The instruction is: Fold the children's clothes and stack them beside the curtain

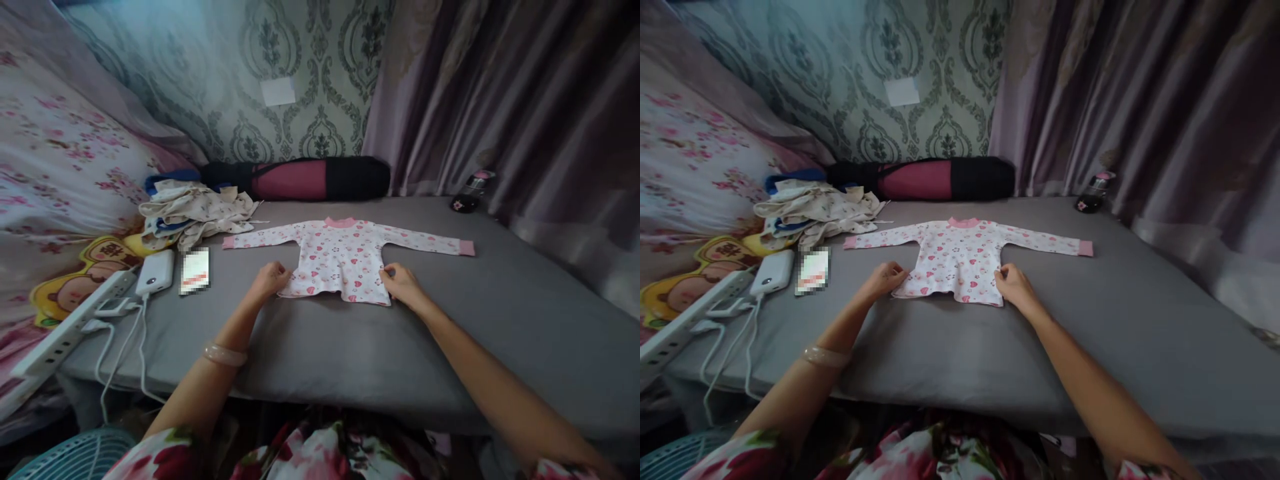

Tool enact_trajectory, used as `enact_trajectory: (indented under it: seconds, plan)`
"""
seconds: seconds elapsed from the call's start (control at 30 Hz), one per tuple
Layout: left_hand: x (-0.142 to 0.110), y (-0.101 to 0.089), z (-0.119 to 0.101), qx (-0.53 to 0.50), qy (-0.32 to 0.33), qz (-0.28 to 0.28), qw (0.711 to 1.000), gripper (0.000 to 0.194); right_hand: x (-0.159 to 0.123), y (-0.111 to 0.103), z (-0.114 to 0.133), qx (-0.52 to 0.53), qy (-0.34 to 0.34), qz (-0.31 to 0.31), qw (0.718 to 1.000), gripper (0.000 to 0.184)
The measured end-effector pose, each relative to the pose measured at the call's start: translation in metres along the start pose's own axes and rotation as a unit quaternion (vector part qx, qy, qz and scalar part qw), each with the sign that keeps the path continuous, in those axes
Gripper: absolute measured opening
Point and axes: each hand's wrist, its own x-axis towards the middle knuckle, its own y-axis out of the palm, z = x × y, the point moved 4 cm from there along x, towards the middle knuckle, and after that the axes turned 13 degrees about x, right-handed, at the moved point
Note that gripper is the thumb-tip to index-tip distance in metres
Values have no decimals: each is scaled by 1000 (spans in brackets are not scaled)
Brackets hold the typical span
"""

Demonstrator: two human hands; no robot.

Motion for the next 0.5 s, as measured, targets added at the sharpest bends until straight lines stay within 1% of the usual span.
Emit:
enact_trajectory:
  seconds: [0.13,0.23,0.3,0.37,0.43,0.5]
  plan:
    - [-6,5,1,-24,-16,-20,999,29,-12,3,1,-4,-49,-16,999,42]
    - [-7,10,-1,-67,-10,-12,998,29,-16,7,0,-9,-73,3,997,51]
    - [-9,12,-2,-119,-3,6,993,30,-18,8,0,-16,-93,18,995,51]
    - [-10,13,0,-171,-7,8,985,33,-18,7,-1,-12,-110,29,993,46]
    - [-13,10,8,-200,-21,-16,979,34,-17,6,-3,0,-123,40,992,42]
    - [-16,7,18,-201,-27,-47,978,34,-16,3,-6,11,-131,49,990,41]
